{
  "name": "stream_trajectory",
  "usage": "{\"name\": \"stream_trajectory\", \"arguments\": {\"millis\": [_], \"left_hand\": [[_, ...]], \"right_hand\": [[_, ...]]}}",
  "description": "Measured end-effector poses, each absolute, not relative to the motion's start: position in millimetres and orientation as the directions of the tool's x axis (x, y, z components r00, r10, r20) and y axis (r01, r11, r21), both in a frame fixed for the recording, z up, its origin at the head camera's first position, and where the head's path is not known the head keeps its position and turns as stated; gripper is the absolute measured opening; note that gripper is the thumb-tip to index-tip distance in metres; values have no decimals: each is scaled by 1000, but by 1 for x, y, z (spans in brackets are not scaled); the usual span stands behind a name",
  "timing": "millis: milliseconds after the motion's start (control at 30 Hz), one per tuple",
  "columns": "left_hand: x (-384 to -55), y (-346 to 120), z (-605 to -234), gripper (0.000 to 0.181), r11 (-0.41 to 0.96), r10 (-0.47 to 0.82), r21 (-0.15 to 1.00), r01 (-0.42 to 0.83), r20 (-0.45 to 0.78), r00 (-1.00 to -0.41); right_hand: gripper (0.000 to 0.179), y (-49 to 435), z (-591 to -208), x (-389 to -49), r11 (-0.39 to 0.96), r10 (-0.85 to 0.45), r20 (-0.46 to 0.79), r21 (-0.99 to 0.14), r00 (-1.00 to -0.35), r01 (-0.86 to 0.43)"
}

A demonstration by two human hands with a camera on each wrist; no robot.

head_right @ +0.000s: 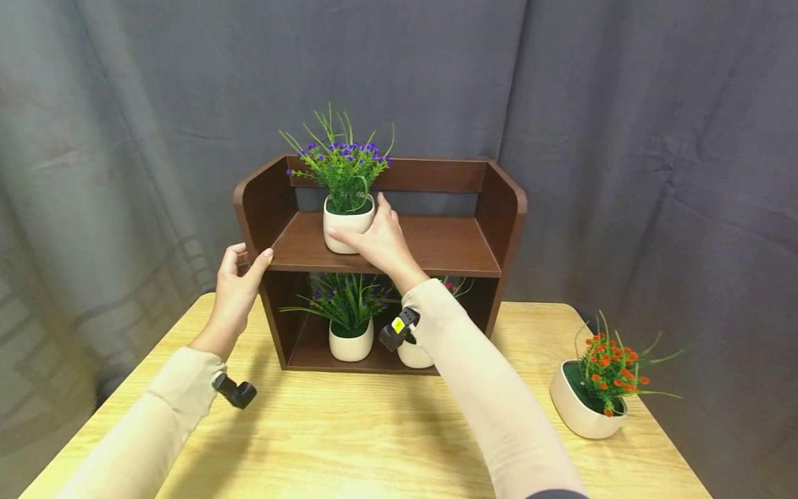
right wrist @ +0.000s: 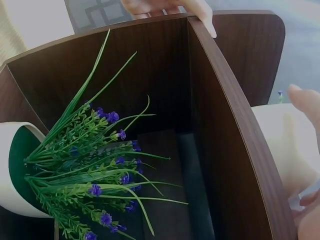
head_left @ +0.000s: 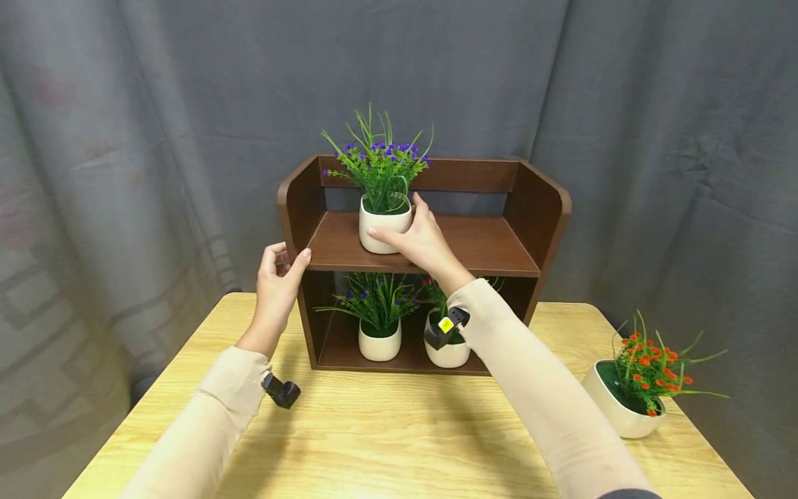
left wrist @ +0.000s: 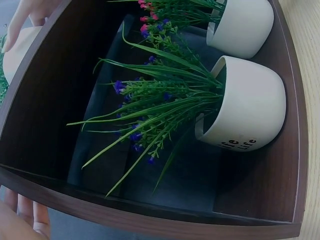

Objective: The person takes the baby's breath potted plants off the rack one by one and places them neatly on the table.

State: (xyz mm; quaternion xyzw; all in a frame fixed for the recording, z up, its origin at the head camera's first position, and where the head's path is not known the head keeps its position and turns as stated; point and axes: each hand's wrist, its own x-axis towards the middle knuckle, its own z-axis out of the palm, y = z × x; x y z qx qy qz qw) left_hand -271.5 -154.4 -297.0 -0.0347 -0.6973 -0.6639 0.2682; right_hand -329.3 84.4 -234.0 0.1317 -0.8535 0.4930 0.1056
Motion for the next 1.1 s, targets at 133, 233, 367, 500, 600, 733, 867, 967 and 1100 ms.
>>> {"name": "stream_trajectory", "arguments": {"millis": [133,233,367,500,600,733,867,967,1100], "left_hand": [[-268,-152,-293,38,120,-298,902,415,431,-852],[-269,-152,-293,37,128,-300,898,421,440,-847],[-269,-151,-293,38,136,-304,895,426,447,-842],[-268,-151,-293,38,130,-307,893,431,450,-839],[-274,-153,-296,38,125,-310,891,437,453,-836],[-288,-159,-307,38,114,-320,891,439,451,-833],[-298,-163,-316,38,99,-330,886,452,458,-825],[-299,-163,-318,37,96,-332,879,467,470,-818],[-299,-163,-318,38,96,-332,880,465,469,-818]], "right_hand": [[121,81,-233,-333,484,-100,334,-807,-937,-339],[122,79,-234,-336,486,-93,345,-803,-934,-345],[122,76,-235,-339,477,-86,365,-802,-927,-360],[124,74,-235,-340,461,-76,376,-808,-924,-367],[124,73,-234,-341,457,-72,372,-813,-926,-362],[123,73,-234,-340,457,-71,364,-816,-929,-354],[121,73,-235,-339,442,-80,374,-818,-924,-369],[120,72,-236,-339,426,-84,384,-820,-920,-381],[118,72,-236,-340,433,-86,375,-821,-923,-374]]}}
